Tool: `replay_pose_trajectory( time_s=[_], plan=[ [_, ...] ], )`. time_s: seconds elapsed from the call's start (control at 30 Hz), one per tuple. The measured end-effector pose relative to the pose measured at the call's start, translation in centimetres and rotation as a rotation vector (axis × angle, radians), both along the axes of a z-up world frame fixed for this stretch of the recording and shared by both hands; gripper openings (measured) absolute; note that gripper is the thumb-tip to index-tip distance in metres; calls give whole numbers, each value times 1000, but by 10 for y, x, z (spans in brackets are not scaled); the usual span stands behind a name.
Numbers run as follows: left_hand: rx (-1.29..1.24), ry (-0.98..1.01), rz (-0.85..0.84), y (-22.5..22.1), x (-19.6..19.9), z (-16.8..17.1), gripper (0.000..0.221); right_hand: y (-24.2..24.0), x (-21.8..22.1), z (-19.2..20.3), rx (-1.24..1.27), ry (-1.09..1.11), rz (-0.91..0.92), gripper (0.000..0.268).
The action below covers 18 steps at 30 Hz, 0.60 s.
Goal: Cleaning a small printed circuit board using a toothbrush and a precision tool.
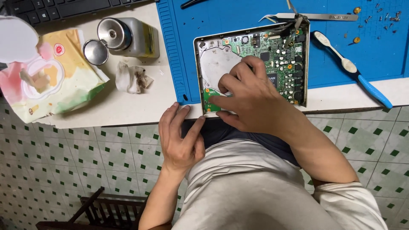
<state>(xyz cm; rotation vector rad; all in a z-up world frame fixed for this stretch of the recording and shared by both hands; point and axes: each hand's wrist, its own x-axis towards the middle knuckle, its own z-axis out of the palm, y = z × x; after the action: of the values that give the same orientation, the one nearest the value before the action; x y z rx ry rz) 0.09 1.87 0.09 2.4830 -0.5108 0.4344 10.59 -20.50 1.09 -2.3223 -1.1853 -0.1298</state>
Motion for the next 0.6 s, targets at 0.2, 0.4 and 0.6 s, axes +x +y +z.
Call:
replay_pose_trajectory(
  time_s=[0.2,0.4,0.6],
  plan=[
    [68,16,14,0,-2,-5,40,-2,4,-4,-8,61,27,20],
    [161,12,1,-5,3,-6,39,-2,7,-2,-30,87,48,18],
    [93,36,-21,-7,3,-2,36,0,6,-2,60,35,42,13]
  ],
)
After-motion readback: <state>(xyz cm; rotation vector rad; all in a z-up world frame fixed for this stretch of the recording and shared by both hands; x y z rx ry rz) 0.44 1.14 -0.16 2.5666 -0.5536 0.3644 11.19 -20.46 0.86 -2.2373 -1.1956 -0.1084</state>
